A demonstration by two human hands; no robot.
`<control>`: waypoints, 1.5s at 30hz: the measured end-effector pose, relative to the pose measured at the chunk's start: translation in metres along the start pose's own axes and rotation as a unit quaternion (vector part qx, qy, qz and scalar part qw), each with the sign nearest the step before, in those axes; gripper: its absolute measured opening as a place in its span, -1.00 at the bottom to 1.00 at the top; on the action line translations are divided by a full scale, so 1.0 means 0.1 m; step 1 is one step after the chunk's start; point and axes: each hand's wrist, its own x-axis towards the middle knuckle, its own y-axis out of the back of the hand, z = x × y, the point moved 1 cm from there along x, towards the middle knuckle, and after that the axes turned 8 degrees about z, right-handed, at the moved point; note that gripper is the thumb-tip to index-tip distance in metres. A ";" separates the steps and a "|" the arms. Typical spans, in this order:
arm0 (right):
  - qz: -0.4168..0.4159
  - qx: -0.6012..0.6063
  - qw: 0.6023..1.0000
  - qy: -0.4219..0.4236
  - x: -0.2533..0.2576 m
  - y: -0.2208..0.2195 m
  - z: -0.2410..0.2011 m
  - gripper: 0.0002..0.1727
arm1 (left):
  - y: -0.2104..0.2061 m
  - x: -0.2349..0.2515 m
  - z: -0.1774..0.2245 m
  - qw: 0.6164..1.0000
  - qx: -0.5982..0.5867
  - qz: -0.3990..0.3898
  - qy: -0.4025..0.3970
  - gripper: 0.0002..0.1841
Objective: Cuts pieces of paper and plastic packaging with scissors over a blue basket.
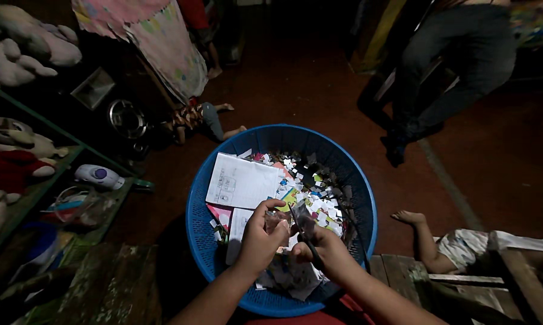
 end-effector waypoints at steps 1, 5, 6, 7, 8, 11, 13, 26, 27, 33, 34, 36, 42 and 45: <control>-0.001 -0.001 1.000 -0.007 0.00 0.00 0.00 -0.45 | 0.01 0.01 -0.01 1.000 0.019 -0.001 -0.004 -0.59; -0.020 -0.006 1.000 -0.003 0.02 0.02 0.02 -0.41 | 0.04 0.05 -0.02 0.992 0.125 -0.016 0.024 -0.60; -0.023 -0.006 1.000 -0.006 0.02 0.02 0.02 -0.40 | 0.05 0.06 -0.02 0.989 0.145 -0.015 0.033 -0.59; -0.025 -0.008 1.000 -0.009 0.02 0.02 0.02 -0.41 | 0.05 0.06 -0.02 0.986 0.164 -0.010 0.036 -0.58; -0.024 -0.008 1.000 -0.013 0.02 0.02 0.01 -0.42 | 0.05 0.06 -0.03 0.983 0.182 -0.004 0.035 -0.54; 0.012 0.042 0.999 -0.006 0.01 0.03 0.01 -0.43 | 0.08 0.08 -0.05 0.974 0.224 0.033 -0.010 -0.44; 0.069 0.124 0.988 0.062 0.01 0.05 0.07 -0.45 | 0.11 0.09 -0.06 0.967 0.244 0.058 -0.039 -0.43; 0.306 0.381 0.872 0.024 0.05 0.22 0.11 -0.50 | -0.12 0.10 -0.20 0.883 0.406 -0.231 -0.052 -0.71; 0.305 0.383 0.872 0.028 0.04 0.22 0.11 -0.50 | -0.13 0.11 -0.21 0.874 0.416 -0.246 -0.040 -0.70; 0.304 0.407 0.861 0.023 0.05 0.24 0.15 -0.47 | -0.11 0.15 -0.23 0.864 0.421 -0.274 -0.033 -0.69; 0.300 0.409 0.861 0.022 0.05 0.24 0.15 -0.47 | -0.11 0.14 -0.24 0.862 0.419 -0.284 -0.041 -0.69; 0.293 0.411 0.863 0.024 0.06 0.24 0.17 -0.47 | -0.13 0.12 -0.25 0.854 0.423 -0.299 -0.047 -0.70; 0.293 0.405 0.866 0.013 0.06 0.24 0.15 -0.47 | -0.15 0.09 -0.28 0.852 0.399 -0.330 -0.081 -0.68; 0.291 0.393 0.872 -0.001 0.06 0.23 0.14 -0.46 | -0.27 -0.04 -0.35 0.815 0.404 -0.405 -0.098 -0.53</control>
